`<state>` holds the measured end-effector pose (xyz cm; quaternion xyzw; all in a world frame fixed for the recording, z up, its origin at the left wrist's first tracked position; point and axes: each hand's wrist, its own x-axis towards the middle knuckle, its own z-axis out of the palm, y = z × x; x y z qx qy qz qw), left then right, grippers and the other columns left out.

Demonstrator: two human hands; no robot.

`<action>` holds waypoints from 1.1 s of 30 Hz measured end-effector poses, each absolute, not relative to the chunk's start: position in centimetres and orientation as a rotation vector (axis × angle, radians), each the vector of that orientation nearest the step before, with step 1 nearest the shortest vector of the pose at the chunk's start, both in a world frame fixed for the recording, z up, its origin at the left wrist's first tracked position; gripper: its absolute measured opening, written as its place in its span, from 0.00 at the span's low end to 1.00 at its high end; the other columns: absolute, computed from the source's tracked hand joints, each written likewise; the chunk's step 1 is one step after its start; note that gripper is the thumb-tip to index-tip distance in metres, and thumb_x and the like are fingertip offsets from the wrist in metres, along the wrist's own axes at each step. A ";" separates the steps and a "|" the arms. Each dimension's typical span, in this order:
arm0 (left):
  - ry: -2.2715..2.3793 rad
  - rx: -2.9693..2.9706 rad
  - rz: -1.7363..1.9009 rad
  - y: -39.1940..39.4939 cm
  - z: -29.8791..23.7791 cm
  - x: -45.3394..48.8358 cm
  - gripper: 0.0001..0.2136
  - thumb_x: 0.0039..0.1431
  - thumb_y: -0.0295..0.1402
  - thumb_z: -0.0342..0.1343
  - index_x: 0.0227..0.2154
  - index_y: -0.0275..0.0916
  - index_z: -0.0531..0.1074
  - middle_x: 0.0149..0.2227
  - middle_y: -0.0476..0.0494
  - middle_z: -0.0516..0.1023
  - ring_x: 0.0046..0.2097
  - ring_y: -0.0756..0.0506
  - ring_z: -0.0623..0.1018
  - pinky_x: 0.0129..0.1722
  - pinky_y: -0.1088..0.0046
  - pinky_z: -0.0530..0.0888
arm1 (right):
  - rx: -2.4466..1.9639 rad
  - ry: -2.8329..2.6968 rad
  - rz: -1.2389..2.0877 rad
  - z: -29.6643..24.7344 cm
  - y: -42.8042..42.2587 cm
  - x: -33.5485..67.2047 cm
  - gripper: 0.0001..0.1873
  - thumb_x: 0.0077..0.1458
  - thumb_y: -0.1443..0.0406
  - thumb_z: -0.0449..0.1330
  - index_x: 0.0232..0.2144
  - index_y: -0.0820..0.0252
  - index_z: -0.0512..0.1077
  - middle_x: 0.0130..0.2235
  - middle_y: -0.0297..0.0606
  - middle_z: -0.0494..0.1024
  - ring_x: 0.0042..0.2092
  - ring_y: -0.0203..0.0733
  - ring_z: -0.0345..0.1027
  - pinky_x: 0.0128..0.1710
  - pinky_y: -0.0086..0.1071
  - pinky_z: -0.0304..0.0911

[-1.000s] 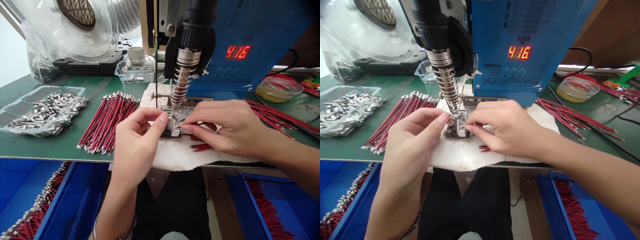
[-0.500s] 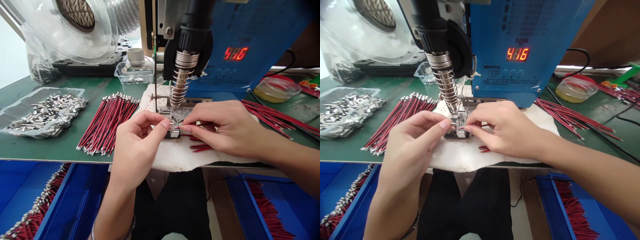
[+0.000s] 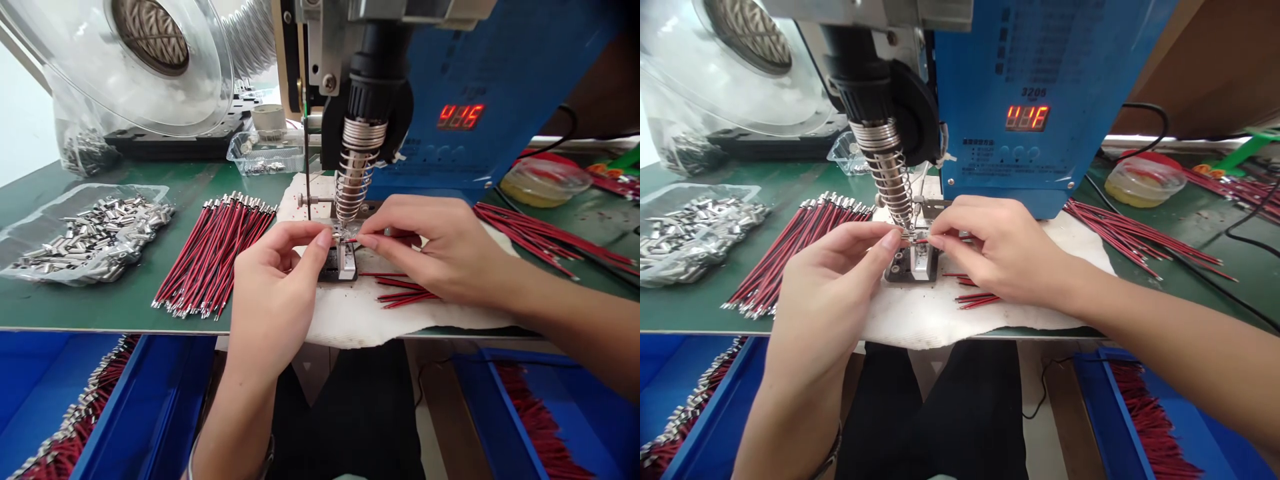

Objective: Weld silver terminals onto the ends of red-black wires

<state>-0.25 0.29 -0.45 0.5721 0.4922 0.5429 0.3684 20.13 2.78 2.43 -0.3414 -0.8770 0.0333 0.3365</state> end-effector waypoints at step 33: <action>1.337 1.510 1.376 0.3 -0.2 -0.1 0.08 0.60 0.41 0.66 0.35 0.42 0.81 0.34 0.45 0.82 0.31 0.47 0.77 0.22 0.75 0.66 | -0.947 -2.258 0.069 2.3 2.8 19.7 0.06 0.64 0.67 0.61 0.34 0.56 0.77 0.31 0.34 0.79 0.29 0.37 0.68 0.29 0.32 0.59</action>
